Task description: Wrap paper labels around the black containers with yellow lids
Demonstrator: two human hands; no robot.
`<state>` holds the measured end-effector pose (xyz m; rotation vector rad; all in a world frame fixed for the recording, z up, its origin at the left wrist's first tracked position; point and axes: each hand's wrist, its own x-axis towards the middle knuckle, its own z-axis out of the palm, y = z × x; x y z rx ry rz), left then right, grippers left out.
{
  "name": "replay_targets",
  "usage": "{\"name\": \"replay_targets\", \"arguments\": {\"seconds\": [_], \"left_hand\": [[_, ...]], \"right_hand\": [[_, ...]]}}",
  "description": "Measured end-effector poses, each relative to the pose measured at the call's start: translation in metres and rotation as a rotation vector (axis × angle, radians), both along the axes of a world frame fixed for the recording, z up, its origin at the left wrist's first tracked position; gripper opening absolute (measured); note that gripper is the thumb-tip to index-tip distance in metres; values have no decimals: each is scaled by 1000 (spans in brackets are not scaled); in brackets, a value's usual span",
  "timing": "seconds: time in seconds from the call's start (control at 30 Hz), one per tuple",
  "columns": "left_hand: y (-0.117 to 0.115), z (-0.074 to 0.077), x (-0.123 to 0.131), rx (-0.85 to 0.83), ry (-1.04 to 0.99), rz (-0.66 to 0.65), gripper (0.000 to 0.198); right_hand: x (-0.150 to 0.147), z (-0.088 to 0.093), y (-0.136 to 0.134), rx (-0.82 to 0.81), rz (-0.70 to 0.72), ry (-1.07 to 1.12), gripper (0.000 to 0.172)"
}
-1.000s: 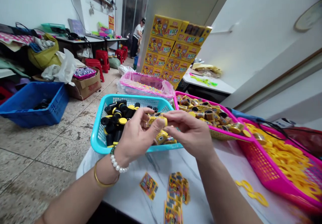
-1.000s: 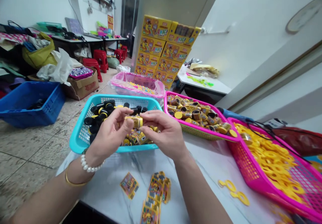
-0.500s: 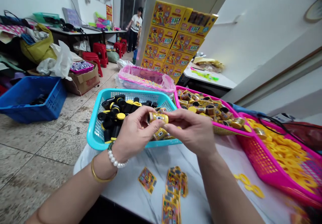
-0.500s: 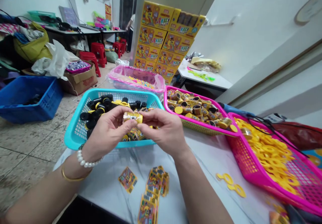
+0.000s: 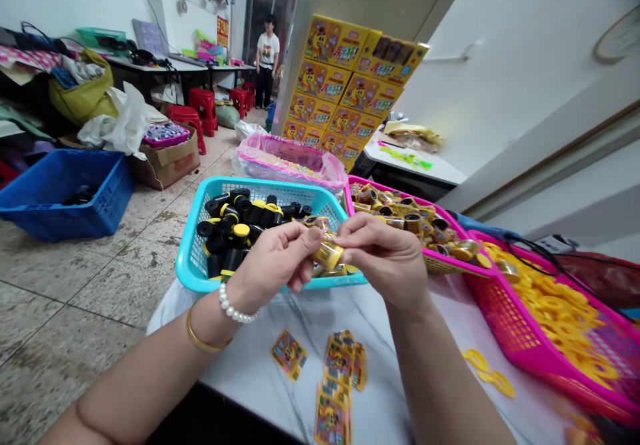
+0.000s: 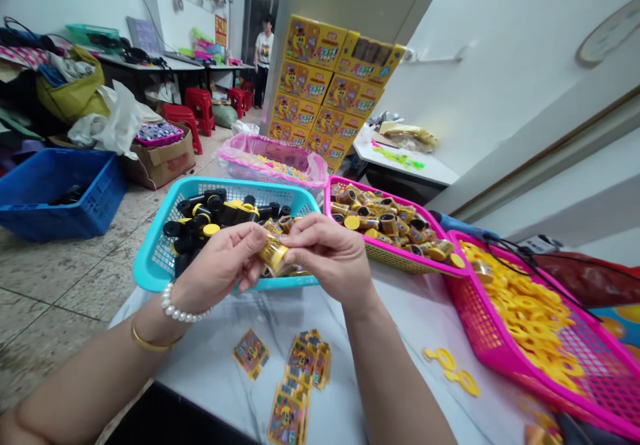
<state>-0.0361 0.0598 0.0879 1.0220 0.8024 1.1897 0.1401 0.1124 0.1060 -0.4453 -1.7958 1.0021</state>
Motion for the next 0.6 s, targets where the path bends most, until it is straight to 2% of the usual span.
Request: {"name": "replay_targets", "arguments": {"seconds": [0.13, 0.27, 0.37, 0.5, 0.6], "left_hand": [[0, -1, 2, -89, 11, 15, 59], [0, 3, 0, -119, -27, -36, 50], [-1, 6, 0, -151, 0, 65, 45], [0, 9, 3, -109, 16, 232, 36], [2, 9, 3, -116, 5, 206, 31]], "right_hand": [[-2, 3, -7, 79, -10, -144, 19], [-5, 3, -10, 230, -76, -143, 18], [-9, 1, -14, 312, -47, -144, 22], [-8, 3, -28, 412, 2, -232, 34], [-6, 9, -35, 454, -43, -307, 35]]}}
